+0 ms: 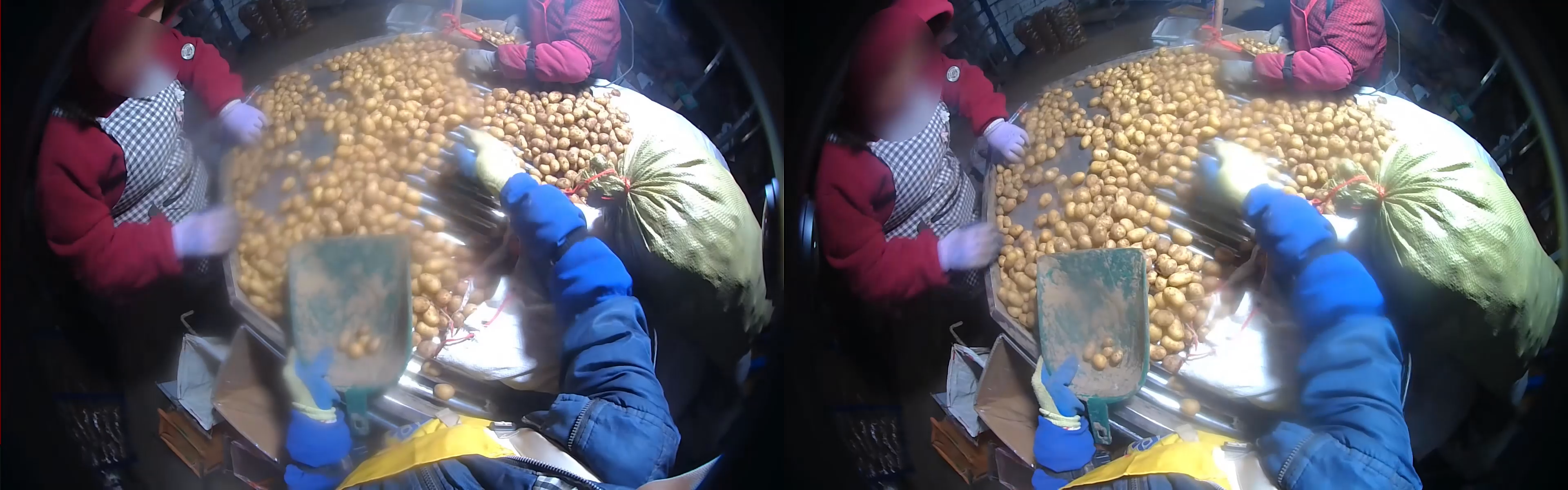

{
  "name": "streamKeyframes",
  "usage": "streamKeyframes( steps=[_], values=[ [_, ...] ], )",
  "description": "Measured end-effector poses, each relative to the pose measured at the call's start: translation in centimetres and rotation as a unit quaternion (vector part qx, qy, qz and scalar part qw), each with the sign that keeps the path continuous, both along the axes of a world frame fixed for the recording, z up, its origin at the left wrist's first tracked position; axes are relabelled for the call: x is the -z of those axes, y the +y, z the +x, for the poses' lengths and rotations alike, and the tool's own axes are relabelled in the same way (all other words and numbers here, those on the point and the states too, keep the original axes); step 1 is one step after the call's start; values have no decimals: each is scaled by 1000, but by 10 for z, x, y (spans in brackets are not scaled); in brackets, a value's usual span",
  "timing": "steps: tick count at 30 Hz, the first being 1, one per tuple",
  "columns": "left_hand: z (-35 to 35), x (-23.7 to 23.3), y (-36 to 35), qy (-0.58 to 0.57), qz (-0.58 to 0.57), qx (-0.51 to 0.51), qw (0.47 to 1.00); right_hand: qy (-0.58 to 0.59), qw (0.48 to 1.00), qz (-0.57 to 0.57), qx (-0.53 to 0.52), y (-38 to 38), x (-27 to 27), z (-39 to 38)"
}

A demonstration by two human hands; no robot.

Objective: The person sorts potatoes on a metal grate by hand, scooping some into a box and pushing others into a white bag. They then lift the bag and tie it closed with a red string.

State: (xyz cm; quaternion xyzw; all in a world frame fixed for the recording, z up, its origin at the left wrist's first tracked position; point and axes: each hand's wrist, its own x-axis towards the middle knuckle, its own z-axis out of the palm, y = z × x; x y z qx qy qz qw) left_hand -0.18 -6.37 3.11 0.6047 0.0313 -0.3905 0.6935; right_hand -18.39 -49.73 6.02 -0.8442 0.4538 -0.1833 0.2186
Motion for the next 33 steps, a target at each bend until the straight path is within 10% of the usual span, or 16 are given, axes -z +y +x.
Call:
streamKeyframes(
  steps=[4, 5, 13, 21, 22, 28, 33],
  values=[
    [0, -3, -1, -13, 23, 15, 1000, 258, 958, 65, -108, 32, -46, 21],
    [-1, 3, 0, -25, 25, 16, 999, 63, 946, -310, -76, 29, 75, 15],
    [2, -5, 1, 40, 7, 15, 999, 14, 908, 91, -408, 73, 40, 1],
    [7, 22, 8, -21, -3, 15, 1000, 191, 980, 52, 9, 25, -35, -2],
    [6, 22, 8, -5, 1, 6, 1000, 371, 927, 33, -31, 15, -29, 2],
    [7, 20, 6, -4, -33, 5, 999, 249, 965, -56, 58, -12, 43, -1],
    [2, 20, 7, -106, 21, 49, 993, 214, 975, 53, 33, -7, -1, -9]
  ],
)
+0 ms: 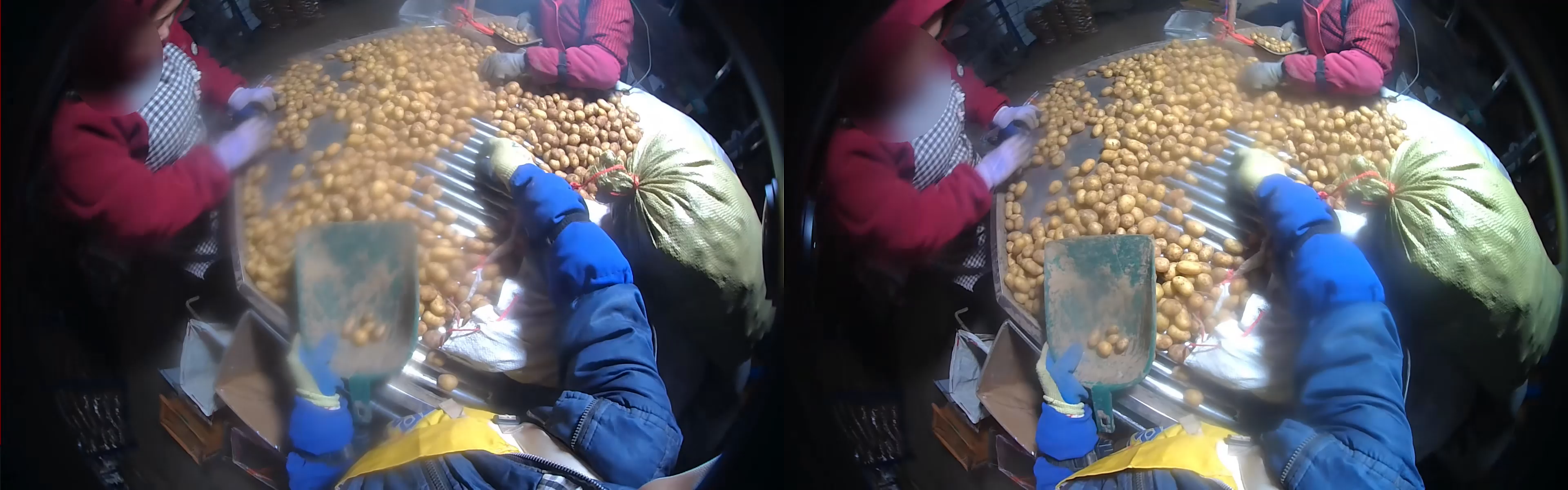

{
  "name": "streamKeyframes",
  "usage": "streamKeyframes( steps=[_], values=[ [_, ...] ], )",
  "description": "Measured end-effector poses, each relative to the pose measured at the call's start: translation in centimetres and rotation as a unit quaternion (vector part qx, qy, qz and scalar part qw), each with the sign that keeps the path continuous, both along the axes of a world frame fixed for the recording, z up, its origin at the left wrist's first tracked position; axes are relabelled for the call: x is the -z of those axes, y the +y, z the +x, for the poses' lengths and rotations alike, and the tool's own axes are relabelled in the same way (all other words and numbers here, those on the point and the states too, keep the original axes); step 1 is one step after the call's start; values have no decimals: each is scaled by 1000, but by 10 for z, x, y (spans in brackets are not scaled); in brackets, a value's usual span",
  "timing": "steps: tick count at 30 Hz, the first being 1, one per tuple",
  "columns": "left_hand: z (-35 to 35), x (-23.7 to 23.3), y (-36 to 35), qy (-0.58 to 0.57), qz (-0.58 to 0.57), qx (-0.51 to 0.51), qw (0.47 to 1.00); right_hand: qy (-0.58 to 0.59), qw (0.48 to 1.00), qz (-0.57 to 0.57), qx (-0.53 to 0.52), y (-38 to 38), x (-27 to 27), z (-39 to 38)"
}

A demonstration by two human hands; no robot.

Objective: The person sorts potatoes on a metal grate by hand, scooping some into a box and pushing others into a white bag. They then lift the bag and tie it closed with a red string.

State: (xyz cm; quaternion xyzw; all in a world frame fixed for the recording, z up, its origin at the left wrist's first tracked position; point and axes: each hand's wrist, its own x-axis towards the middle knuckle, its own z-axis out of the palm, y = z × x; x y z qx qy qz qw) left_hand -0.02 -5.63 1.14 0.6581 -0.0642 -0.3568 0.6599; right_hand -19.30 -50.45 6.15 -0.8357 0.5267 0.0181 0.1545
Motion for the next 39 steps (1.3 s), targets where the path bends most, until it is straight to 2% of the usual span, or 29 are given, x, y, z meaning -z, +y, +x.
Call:
streamKeyframes(
  steps=[2, 5, 6, 9, 12, 14, 15, 16, 18, 20, 21, 23, 24, 26, 27, 29, 30, 32, 35, 37, 38, 39],
  values=[
    [3, 12, 4, -15, -6, -8, 1000, -11, 1000, -6, 18, -1, 1, 6],
    [4, 16, 6, -23, 13, -5, 1000, -68, 998, 10, -13, 27, -13, 20],
    [4, 15, 6, -23, 25, -2, 999, -108, 993, -8, -50, 25, 3, 23],
    [1, 4, 3, -36, 31, 7, 999, -117, 992, -35, -5, 46, 8, 55],
    [2, 8, 2, -25, 7, -18, 1000, 73, 994, -44, -62, 41, 24, 84],
    [1, 6, 1, 54, -26, -53, 997, 22, 994, -12, -110, 50, 2, 76],
    [2, 4, -1, 92, -46, -70, 992, -21, 994, -5, -102, 53, -2, 72],
    [2, 4, -1, 47, -26, -45, 998, -65, 993, 2, -96, 57, -6, 68],
    [-1, 4, 2, -43, 19, 3, 999, -196, 980, 44, 1, 55, 19, 62],
    [2, 11, 5, 57, -17, -43, 997, -348, 917, 139, 138, 27, 76, 65],
    [4, 9, 3, 105, -37, -66, 992, -266, 952, 126, 81, 28, 59, 64],
    [0, 2, -3, 119, -48, -82, 988, -110, 990, 75, -45, 33, 21, 63],
    [-2, -3, -5, 127, -55, -91, 986, -128, 987, 79, -56, 35, 17, 59],
    [-1, -2, -6, 130, -48, -93, 986, -79, 984, 75, -138, 37, -1, 59],
    [0, -2, -6, 131, -45, -93, 986, -12, 976, 64, -207, 34, -16, 58],
    [-6, -11, -11, 40, -19, -59, 997, -82, 973, 105, -190, 39, -27, 60],
    [-8, -14, -11, -5, -3, -40, 999, -219, 958, 156, -101, 48, -21, 59],
    [-8, -12, -10, 0, 0, -36, 999, -335, 912, 236, -21, 89, -56, 57],
    [-2, -7, -4, -42, 52, -6, 998, -358, 899, 203, -152, 133, -64, 66],
    [0, -7, -2, -40, 53, -3, 998, -347, 884, 241, -201, 154, -84, 61],
    [-2, -10, -5, -15, 30, -9, 999, -341, 898, 188, -207, 155, -82, 59],
    [-3, -10, -7, 13, 7, -12, 1000, -343, 909, 165, -170, 149, -77, 56]
  ],
)
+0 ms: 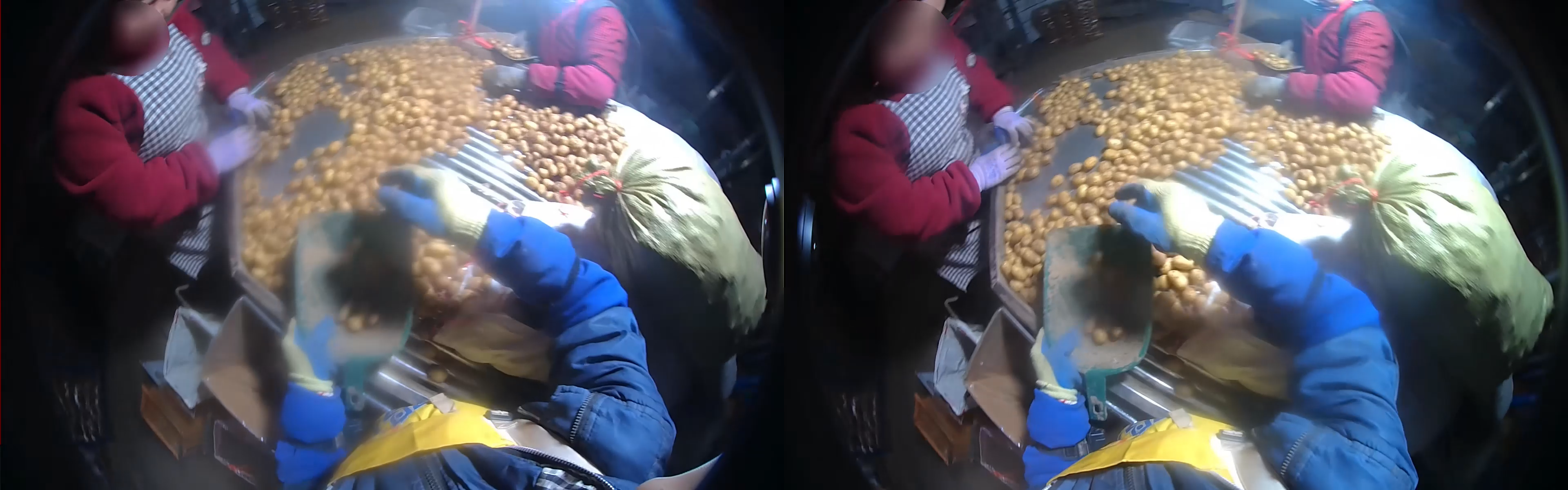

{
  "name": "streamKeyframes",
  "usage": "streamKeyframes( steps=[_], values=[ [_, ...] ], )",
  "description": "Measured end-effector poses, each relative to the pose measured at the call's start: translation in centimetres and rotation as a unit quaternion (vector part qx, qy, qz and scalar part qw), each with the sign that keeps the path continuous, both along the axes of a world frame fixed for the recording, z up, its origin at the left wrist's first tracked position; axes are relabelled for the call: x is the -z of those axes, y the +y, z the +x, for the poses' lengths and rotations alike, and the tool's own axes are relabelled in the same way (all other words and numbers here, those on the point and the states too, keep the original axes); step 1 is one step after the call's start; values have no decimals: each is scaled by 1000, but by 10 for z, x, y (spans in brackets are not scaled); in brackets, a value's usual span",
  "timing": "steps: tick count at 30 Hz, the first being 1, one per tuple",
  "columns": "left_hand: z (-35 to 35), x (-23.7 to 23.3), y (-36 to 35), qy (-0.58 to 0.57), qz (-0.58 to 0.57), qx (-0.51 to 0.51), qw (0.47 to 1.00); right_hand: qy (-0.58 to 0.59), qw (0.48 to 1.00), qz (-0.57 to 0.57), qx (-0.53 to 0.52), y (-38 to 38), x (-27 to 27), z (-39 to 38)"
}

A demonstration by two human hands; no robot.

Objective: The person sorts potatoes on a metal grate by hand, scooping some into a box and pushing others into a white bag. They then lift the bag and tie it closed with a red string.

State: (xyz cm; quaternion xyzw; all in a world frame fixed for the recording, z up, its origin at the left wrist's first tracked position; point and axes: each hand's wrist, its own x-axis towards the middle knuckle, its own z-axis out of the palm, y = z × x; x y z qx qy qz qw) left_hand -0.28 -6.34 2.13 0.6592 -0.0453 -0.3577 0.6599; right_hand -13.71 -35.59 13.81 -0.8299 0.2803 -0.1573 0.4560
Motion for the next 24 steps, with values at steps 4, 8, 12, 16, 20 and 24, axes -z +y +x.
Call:
streamKeyframes(
  steps=[4, 8, 12, 16, 20, 24],
  values=[
    [6, 11, 2, 188, -141, -55, 970, 91, 974, -181, 100, -73, 37, -35],
    [3, 5, -1, 83, -75, -17, 994, 294, 818, -319, 378, -148, 75, -88],
    [2, 17, 2, 34, -64, -12, 997, 271, 746, -349, 498, -193, 124, -173],
    [-9, -19, -10, 86, -73, 11, 994, 335, 728, -315, 509, -213, 129, -172],
    [-13, -27, -13, 36, -68, -4, 997, 307, 757, -323, 477, -228, 116, -165],
    [-5, -12, -5, -3, -10, 8, 1000, 270, 818, -262, 434, -246, 118, -163]
  ],
)
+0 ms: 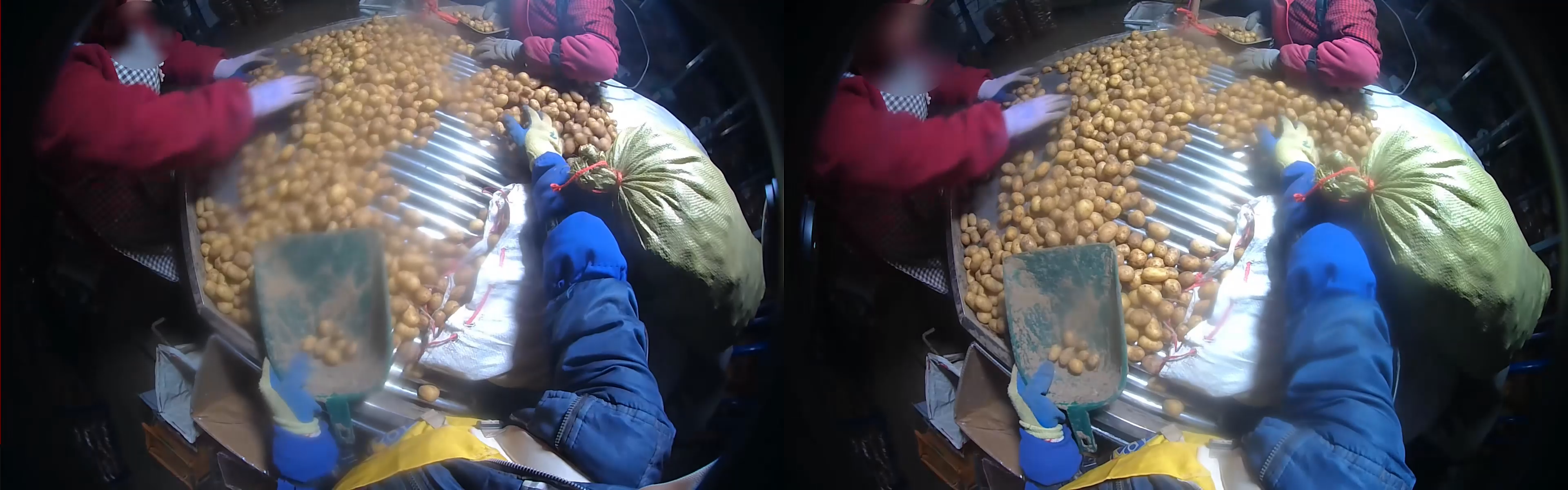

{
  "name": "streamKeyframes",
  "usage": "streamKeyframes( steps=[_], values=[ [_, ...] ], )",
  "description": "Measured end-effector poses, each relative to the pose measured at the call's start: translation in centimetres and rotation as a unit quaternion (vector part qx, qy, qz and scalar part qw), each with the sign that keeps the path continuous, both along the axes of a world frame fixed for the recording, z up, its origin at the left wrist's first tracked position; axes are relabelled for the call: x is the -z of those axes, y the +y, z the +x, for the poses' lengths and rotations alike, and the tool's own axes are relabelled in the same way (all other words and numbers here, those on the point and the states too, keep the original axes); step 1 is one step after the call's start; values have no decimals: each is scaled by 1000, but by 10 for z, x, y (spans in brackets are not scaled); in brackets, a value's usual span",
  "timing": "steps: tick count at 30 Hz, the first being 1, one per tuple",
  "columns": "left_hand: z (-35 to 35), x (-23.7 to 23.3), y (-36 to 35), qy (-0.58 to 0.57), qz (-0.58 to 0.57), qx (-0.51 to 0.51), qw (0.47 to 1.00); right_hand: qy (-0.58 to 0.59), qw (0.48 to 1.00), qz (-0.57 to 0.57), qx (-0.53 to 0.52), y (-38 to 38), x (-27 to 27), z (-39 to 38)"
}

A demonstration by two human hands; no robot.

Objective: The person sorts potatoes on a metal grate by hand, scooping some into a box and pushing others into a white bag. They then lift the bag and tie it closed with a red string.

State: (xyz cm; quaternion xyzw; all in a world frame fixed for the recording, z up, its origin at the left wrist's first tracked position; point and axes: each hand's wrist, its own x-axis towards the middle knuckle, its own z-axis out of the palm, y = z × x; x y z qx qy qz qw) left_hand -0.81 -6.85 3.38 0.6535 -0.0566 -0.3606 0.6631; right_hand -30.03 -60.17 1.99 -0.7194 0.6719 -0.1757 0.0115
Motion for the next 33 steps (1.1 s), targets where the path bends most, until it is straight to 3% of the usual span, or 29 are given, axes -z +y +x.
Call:
streamKeyframes(
  steps=[2, 5, 8, 9, 12, 15, 17, 19, 20, 21, 23, 24, 27, 29, 30, 32, 33],
  values=[
    [1, 2, 1, -34, 14, 17, 999, 75, 992, -2, -100, 15, -13, 1],
    [-3, -5, -5, 6, -1, -3, 1000, 88, 974, 21, -206, 42, -44, 15],
    [0, 7, 1, 37, -24, -23, 999, -45, 961, 47, -270, 32, -32, 19],
    [4, 14, 5, 33, -29, -11, 999, -228, 940, 143, -207, 38, -31, 29],
    [10, 25, 11, 10, -31, 9, 999, -135, 969, 127, -163, 34, -15, 45],
    [5, 20, 5, 28, -37, 4, 999, -53, 944, 104, -308, 50, -11, 48],
    [7, 19, 3, 103, -91, -15, 990, -61, 932, 205, -294, 57, -21, 68],
    [2, 12, 0, 93, -96, 2, 991, 52, 972, 96, -207, 98, -12, 97],
    [1, 8, -1, 87, -98, 11, 991, 93, 953, 177, -229, 133, -54, 116],
    [3, 5, 0, 119, -105, 12, 987, 85, 947, 83, -298, 133, -6, 113],
    [5, 10, 1, 122, -86, 6, 989, 35, 960, 121, -251, 191, -14, 134],
    [6, 17, 1, 93, -61, -3, 994, 58, 960, 56, -268, 201, 9, 140],
    [7, 26, 2, 96, -64, -17, 993, 48, 911, 180, -368, 220, -14, 136],
    [7, 22, 2, 121, -63, -25, 990, 2, 900, 155, -407, 246, -25, 122],
    [6, 19, 0, 124, -62, -28, 990, 50, 865, 172, -469, 231, -13, 121],
    [1, 11, -3, 119, -57, -34, 991, -1, 858, 221, -464, 225, -56, 109],
    [1, 10, -3, 121, -61, -36, 990, -9, 884, 211, -418, 213, -60, 108]
  ],
)
